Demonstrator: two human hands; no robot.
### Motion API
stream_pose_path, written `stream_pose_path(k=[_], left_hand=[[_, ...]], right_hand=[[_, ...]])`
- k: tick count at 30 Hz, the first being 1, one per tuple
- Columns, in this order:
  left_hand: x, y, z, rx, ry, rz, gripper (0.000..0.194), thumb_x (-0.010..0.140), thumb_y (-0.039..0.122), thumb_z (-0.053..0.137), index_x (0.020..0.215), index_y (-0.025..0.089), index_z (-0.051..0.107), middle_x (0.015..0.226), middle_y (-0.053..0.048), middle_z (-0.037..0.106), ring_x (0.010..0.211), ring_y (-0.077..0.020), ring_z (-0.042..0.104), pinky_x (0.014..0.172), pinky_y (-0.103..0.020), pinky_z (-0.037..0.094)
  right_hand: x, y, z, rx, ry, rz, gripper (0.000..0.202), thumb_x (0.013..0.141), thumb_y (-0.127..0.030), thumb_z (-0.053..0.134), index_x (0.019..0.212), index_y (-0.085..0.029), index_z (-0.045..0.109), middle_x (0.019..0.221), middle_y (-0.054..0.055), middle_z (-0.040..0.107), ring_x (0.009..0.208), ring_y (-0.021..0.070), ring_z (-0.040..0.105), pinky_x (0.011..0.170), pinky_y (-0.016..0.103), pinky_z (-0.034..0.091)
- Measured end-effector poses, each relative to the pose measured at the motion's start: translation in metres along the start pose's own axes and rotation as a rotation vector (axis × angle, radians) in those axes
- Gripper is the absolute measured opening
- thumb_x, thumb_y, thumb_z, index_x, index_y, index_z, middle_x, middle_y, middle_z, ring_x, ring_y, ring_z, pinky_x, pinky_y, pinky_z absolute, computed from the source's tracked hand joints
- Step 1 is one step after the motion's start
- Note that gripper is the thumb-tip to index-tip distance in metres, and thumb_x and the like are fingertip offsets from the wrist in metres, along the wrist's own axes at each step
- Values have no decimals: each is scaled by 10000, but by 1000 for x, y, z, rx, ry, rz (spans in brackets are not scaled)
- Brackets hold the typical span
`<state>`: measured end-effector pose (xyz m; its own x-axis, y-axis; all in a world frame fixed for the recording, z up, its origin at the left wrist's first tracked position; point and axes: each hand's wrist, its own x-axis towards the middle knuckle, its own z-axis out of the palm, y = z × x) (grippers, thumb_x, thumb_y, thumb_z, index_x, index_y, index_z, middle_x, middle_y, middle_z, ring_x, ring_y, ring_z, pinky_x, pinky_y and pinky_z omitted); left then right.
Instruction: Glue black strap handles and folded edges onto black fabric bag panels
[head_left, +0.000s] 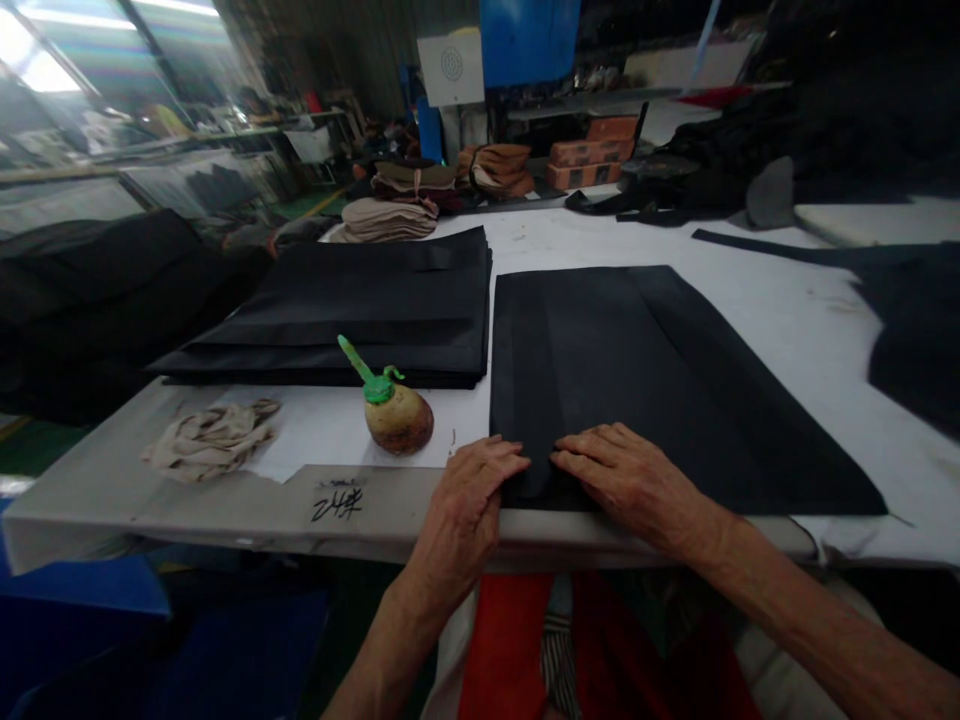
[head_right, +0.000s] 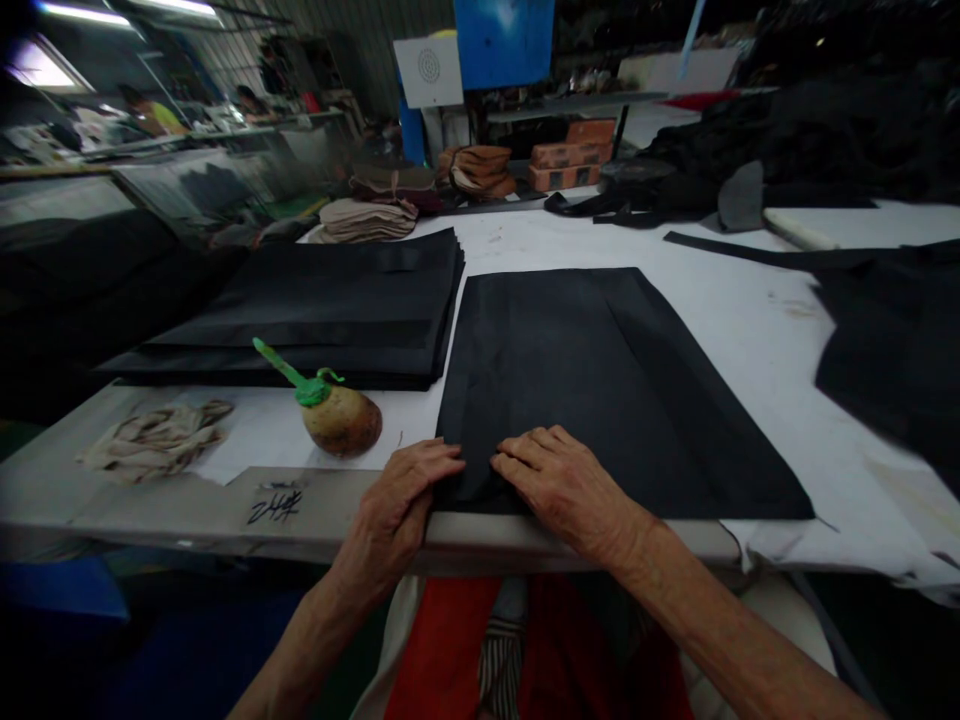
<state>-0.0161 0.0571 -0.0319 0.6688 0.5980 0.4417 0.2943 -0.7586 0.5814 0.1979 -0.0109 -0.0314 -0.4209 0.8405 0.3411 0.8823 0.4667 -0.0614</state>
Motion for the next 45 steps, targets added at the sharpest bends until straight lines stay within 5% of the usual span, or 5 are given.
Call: stream_pose_path(k=[13, 32, 40, 45], left_hand=[[-1, -2, 2, 145, -123, 12, 371, 836, 13, 391, 1080, 206, 594, 1161, -54, 625, 1184, -212, 480, 985, -451, 412], [4, -3, -5, 95, -164, 15, 382, 798, 6, 385, 1032, 185, 628, 1130, -68, 646, 1148, -210, 516, 968, -467, 427], [16, 8, 0, 117, -125, -170, 76, 821, 207, 563, 796, 194, 633, 988, -44, 649, 997, -216, 553, 929, -445, 381], [18, 4, 3, 147, -144, -184, 13, 795, 198, 619, 785, 197, 610, 974, -32, 618, 983, -213, 526, 898, -409, 355]], right_hand=[[-1, -1, -9, 299, 40, 132, 301, 813, -100, 447, 1013, -164, 662, 1115, 100, 638, 970, 216, 582, 833, 406, 453], [-1, -1, 3, 248, 62, 164, 142, 878, -241, 525, 938, -214, 651, 1062, 67, 633, 933, 211, 580, 812, 393, 425], [0, -1, 3, 237, 59, 158, 142, 881, -243, 517, 952, -209, 636, 1056, 69, 625, 912, 208, 573, 787, 379, 422], [-1, 0, 1, 235, 39, 155, 145, 883, -244, 514, 968, -208, 626, 1061, 72, 616, 934, 216, 562, 806, 389, 413]])
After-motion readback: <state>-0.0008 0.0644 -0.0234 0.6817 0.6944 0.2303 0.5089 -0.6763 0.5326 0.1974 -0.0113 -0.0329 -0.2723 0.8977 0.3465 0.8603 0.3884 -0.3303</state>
